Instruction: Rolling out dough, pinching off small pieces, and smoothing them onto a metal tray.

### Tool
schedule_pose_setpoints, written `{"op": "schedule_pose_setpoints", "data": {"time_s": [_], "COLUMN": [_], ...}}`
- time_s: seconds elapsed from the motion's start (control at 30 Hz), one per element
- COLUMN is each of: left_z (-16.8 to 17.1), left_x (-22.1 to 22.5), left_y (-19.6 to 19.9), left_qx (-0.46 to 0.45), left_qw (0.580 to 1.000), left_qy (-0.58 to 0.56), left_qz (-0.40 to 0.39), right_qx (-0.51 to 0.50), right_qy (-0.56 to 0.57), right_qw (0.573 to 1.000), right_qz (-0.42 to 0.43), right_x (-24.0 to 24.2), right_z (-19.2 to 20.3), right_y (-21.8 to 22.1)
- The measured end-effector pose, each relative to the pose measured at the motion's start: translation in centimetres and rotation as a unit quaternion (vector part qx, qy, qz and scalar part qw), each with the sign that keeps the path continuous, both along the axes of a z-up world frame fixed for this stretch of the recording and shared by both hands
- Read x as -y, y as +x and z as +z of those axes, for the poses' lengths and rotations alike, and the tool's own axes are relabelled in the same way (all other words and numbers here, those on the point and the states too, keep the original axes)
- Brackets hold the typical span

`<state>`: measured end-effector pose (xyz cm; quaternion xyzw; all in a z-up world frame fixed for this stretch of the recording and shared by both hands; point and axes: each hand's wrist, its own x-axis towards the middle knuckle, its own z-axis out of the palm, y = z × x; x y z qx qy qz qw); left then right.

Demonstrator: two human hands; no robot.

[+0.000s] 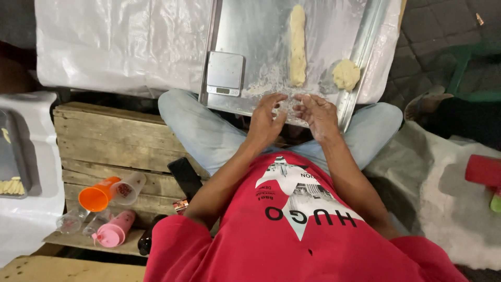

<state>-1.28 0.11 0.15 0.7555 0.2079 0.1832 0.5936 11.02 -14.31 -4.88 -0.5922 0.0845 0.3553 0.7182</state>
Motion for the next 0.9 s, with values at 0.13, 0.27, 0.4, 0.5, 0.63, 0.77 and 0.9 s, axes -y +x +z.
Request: {"op": "schedule_pose_setpoints", "data": {"time_s": [0.13,0.27,0.4,0.5,0.63,0.77,0.9], "left_z": [1.7,-1.0,-0.7,-0.8,-0.9,-1.3,-3.0], "left_x": [0.1,0.4,0.0,0.0,-0.4,-0.7,-0.7], "left_y": [0.0,0.9,1.3,1.1,0.6,0.2,0.3], "left_qx": [0.041,0.051,0.088,0.075,0.056,0.049,0.005], "left_qw": [0.994,0.984,0.983,0.995,0.998,0.998,0.986], "left_qy": [0.105,0.170,0.159,0.066,-0.025,0.018,0.151], "left_qz": [-0.010,0.005,0.019,0.017,-0.009,-0.033,-0.067], "right_qx": [-0.014,-0.023,-0.025,-0.034,-0.039,-0.006,0.072], "right_qy": [0.013,0.011,-0.002,0.000,0.016,-0.015,-0.060], "right_qw": [1.000,1.000,1.000,0.999,0.999,0.999,0.991], "right_qz": [-0.015,-0.018,0.008,0.009,0.013,0.030,0.094], "right_x": [-0.8,-0.6,-0.3,0.2,1.4,0.2,0.4], "right_z": [0.9,1.5,2.4,1.5,-1.5,2.3,0.9], "right_y": [-0.7,-1.1,-1.4,-1.6,-1.4,-1.7,-1.2]}}
